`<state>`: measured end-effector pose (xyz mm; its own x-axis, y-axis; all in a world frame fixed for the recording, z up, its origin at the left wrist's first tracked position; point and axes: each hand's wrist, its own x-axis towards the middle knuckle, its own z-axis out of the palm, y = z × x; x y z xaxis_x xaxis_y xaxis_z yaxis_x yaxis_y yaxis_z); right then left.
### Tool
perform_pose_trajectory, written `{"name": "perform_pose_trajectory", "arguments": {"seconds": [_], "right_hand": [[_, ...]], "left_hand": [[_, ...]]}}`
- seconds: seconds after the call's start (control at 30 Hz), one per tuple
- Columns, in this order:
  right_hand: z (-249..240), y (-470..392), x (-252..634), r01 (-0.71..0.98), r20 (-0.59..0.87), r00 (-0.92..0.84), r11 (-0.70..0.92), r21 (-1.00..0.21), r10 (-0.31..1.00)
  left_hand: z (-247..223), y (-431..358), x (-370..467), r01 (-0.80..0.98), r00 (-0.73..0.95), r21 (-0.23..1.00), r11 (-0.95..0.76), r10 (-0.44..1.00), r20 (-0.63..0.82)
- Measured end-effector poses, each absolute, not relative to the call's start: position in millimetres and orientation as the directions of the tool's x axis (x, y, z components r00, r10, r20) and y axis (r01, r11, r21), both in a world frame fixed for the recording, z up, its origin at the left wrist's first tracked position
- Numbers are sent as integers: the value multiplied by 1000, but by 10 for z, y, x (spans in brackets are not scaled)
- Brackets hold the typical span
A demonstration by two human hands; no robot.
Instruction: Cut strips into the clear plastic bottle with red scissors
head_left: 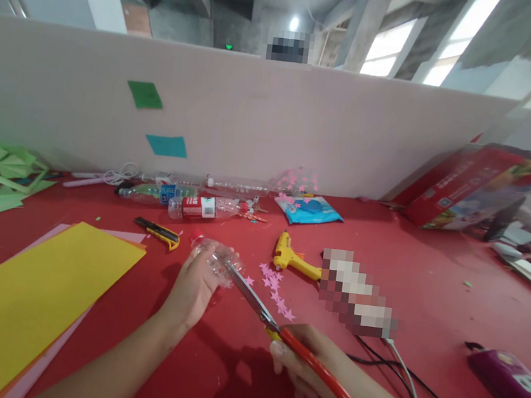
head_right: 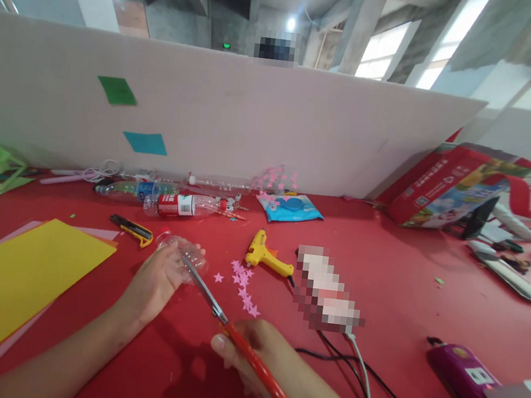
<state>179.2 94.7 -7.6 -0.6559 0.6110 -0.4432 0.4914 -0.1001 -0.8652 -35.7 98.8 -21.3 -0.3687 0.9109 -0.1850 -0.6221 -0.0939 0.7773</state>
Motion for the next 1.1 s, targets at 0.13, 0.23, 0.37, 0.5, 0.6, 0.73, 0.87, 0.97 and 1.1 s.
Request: {"name": "perform_pose_trajectory", "arguments": {"seconds": [0.13,0.23,0.37,0.5,0.6,0.73,0.87,0.97,1.1], "right_hand": [[-50,942,1779,518,-471,-622,-123,-846,625],[-45,934,1773,516,-476,-617,-134,-846,627],[-22,925,1764,525,-488,-608,-144,-839,626],[10,920,1743,569,-537,-571,-172,-804,621],[-1,916,1723,599,-569,-529,-197,-776,629],[-21,910,1696,625,-574,-502,-188,-758,647],[-8,903,1686,602,-538,-538,-151,-784,649],[-11,899,1700,578,-551,-561,-183,-795,618],[-34,884,1731,528,-487,-632,-125,-840,602]], "left_hand": [[-219,986,-357,-618,-359,781,-87,915,-182],[-219,982,-355,-624,-360,775,-94,916,-179],[-222,977,-359,-629,-367,771,-98,912,-183],[-234,980,-365,-620,-363,777,-107,917,-163],[-232,986,-366,-626,-373,772,-112,912,-170],[-221,990,-373,-643,-391,755,-126,902,-182],[-221,1001,-398,-632,-399,761,-147,903,-157],[-228,1006,-408,-613,-401,774,-161,907,-129],[-238,983,-385,-568,-386,804,-175,919,-73]]}}
